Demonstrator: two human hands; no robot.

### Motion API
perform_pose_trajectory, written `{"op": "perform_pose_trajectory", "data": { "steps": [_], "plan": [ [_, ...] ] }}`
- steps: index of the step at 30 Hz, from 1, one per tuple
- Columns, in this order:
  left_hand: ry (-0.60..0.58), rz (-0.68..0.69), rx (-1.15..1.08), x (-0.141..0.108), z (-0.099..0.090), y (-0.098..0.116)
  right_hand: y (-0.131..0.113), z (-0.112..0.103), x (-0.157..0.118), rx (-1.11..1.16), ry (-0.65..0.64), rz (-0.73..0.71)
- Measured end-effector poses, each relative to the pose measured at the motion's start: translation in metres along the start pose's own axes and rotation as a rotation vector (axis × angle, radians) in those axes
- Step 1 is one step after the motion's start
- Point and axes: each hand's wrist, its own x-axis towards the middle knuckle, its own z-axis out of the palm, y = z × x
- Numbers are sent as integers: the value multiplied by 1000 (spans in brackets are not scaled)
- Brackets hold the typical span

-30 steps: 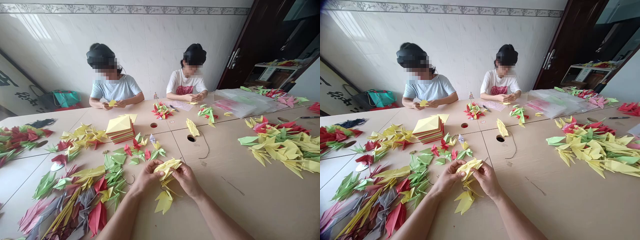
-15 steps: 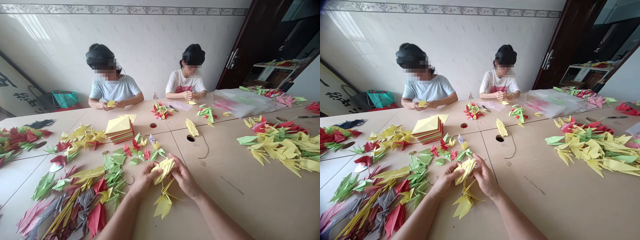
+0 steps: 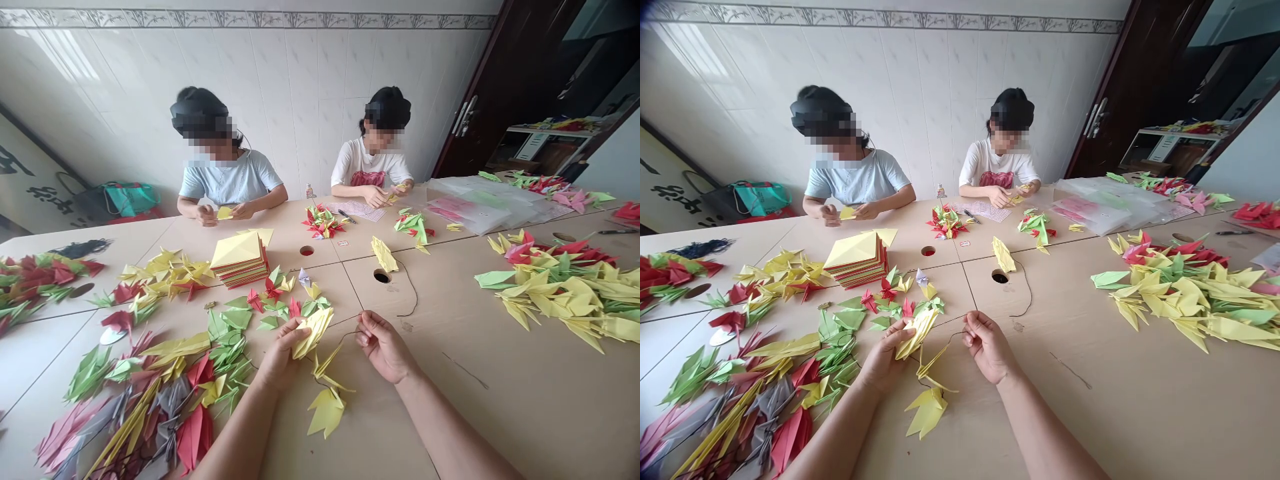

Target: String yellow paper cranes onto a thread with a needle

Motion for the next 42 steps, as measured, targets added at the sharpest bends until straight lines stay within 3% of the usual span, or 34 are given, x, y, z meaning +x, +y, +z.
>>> {"op": "perform_pose_trajectory", "data": {
  "steps": [7,13,21,27,30,42],
  "plan": [
    [-13,-34,13,-2,1,-1,0,-6,3,194,29,-22],
    [2,-27,20,-1,0,-2,-7,-8,4,200,71,-80],
    [-34,-29,67,-2,1,-1,-13,8,-1,-81,108,-88],
    [-140,-82,143,-5,3,-1,-10,26,-15,-307,-101,-15],
    [-158,-79,165,-6,4,1,-6,28,-15,-361,-111,-24],
    [-79,-30,209,-4,7,1,-2,29,-16,-557,-78,-112]
  ]
}}
